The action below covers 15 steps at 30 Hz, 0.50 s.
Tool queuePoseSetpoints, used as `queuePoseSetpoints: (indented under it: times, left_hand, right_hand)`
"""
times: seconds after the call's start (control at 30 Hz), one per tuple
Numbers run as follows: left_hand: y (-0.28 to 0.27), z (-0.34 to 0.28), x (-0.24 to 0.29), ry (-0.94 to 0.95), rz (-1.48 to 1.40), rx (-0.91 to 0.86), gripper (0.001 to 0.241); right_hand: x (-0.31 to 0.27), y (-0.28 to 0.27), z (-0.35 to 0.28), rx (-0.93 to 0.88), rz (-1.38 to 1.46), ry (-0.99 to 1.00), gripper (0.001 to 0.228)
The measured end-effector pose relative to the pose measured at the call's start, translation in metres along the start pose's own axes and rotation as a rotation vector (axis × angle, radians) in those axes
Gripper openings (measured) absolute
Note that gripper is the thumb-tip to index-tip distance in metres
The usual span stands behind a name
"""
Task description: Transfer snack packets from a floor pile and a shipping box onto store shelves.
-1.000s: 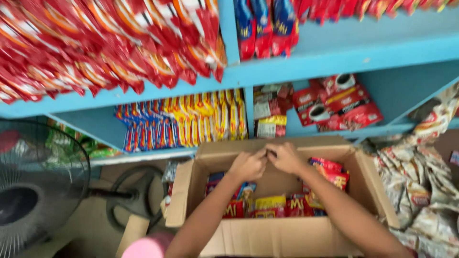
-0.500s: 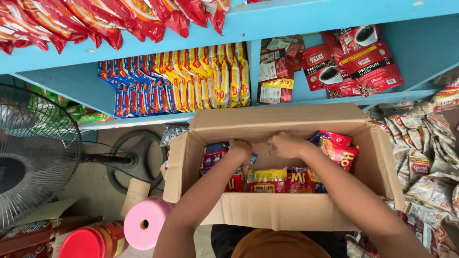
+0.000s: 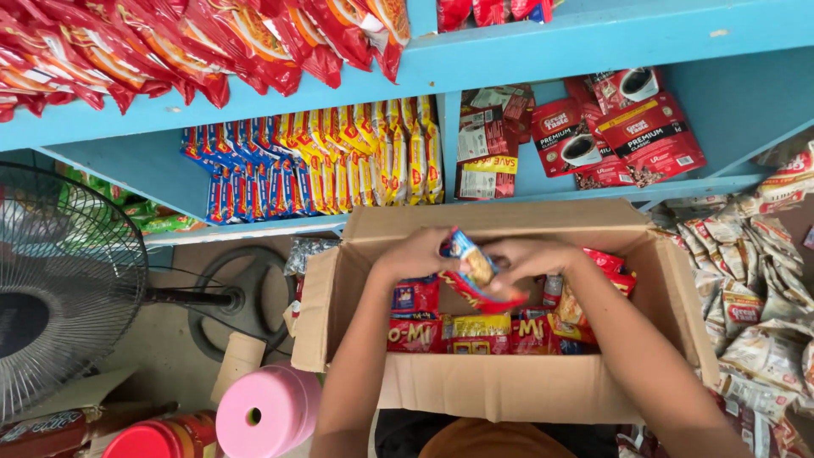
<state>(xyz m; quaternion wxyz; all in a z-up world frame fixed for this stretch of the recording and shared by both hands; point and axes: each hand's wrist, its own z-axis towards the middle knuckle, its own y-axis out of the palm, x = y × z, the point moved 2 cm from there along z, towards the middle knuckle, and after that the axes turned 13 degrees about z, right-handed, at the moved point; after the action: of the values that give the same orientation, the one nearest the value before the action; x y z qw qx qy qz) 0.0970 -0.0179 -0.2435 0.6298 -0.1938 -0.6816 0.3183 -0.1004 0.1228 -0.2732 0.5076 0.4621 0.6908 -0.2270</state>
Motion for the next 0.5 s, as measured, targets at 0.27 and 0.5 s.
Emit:
queuePoseSetpoints:
  times: [0.27,0.5]
  left_hand:
    - [-0.007,0.003,0.009,-0.280,-0.205,0.280,0.044]
    - [0.012,0.013,-0.055,-0.364,-0.189,0.426,0.043]
  right_hand:
    - [-0.006,-0.025,-0.004,0.319,0.203,-0.147,0.070]
    - [-0.026,-0.022,-0.008,0.457,-0.169,-0.312,0.054]
